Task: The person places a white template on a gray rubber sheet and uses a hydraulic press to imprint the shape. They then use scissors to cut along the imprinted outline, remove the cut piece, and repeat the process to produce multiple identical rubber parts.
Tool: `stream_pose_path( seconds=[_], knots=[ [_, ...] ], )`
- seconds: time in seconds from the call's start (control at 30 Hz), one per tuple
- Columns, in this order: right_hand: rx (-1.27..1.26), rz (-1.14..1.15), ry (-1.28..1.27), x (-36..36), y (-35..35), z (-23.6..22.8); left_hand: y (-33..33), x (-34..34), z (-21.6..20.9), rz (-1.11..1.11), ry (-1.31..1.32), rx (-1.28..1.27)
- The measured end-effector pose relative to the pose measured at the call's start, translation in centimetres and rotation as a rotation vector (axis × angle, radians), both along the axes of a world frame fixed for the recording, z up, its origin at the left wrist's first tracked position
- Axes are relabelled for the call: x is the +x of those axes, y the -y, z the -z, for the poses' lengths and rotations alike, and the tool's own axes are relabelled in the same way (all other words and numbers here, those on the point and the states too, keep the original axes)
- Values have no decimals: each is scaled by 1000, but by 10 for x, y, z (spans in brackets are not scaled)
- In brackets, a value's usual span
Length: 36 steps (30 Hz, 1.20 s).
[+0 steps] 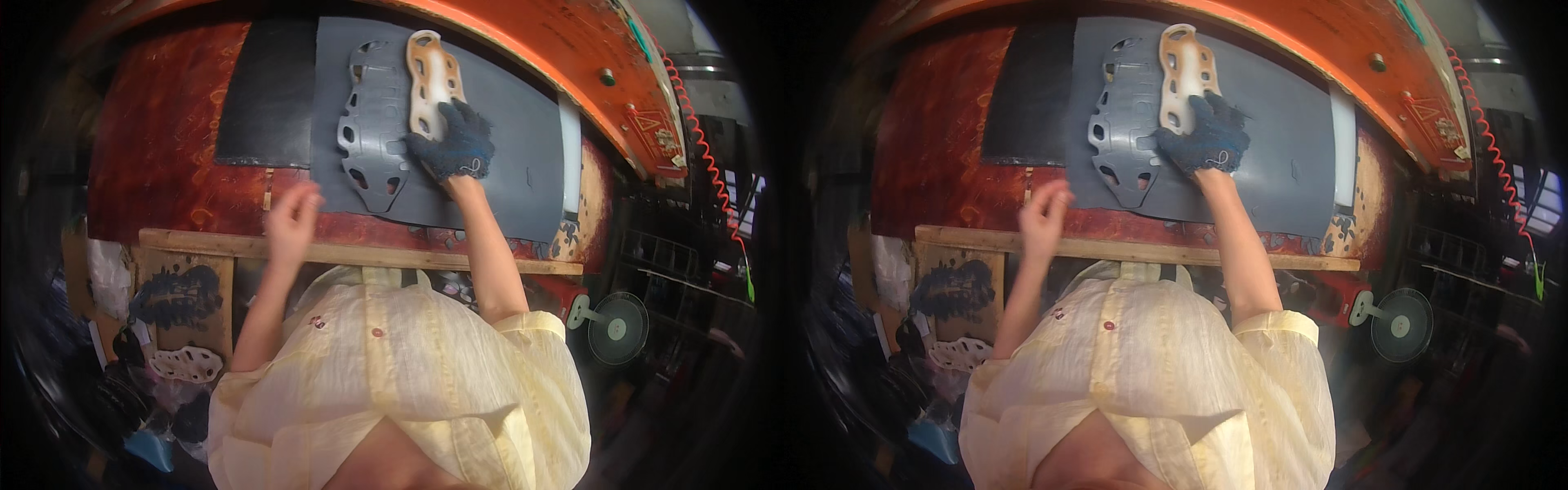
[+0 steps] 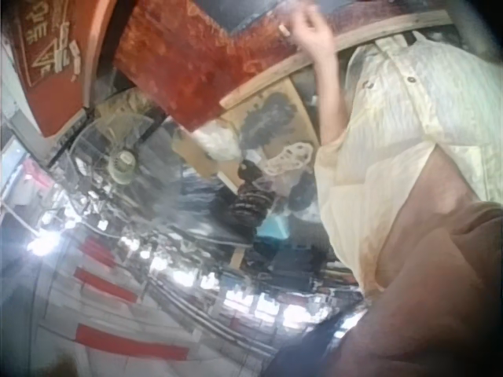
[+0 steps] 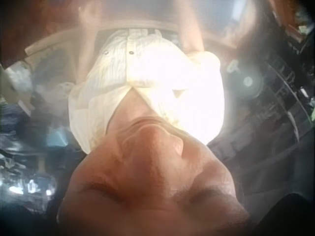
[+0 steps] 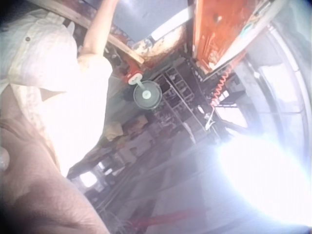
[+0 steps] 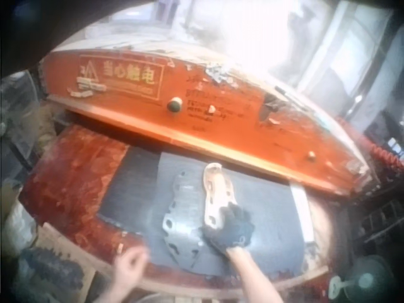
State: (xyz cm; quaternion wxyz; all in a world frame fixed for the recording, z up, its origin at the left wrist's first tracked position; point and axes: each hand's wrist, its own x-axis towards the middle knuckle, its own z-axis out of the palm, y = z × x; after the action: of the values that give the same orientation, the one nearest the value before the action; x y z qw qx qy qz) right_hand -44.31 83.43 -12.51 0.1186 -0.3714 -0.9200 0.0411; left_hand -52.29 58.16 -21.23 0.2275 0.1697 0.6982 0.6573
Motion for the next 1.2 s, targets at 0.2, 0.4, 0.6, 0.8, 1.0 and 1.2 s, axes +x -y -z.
stream_pose_path(
  seconds=[0.2, 0.4, 0.6, 0.8, 1.0, 1.2],
  knots=[
    [31, 20, 203, 1, 1, -4, -36, -69, 21, -67, 48, -97],
    [-116, 9, -151, 3, -6, 5, -73, -71, 13, 200, 12, -315],
    [-94, 187, -76, 6, -1, 8, -79, -64, -8, 156, 294, -123],
    [-64, 176, -11, 1, -1, 1, -102, -54, 3, 184, 42, -141],
    [-121, 139, -86, 1, -7, 14, -116, -56, -9, 177, 75, 208],
    [-789, 107, -576, 96, -76, 18, -78, -81, -5, -60, 112, -78]
  ],
)
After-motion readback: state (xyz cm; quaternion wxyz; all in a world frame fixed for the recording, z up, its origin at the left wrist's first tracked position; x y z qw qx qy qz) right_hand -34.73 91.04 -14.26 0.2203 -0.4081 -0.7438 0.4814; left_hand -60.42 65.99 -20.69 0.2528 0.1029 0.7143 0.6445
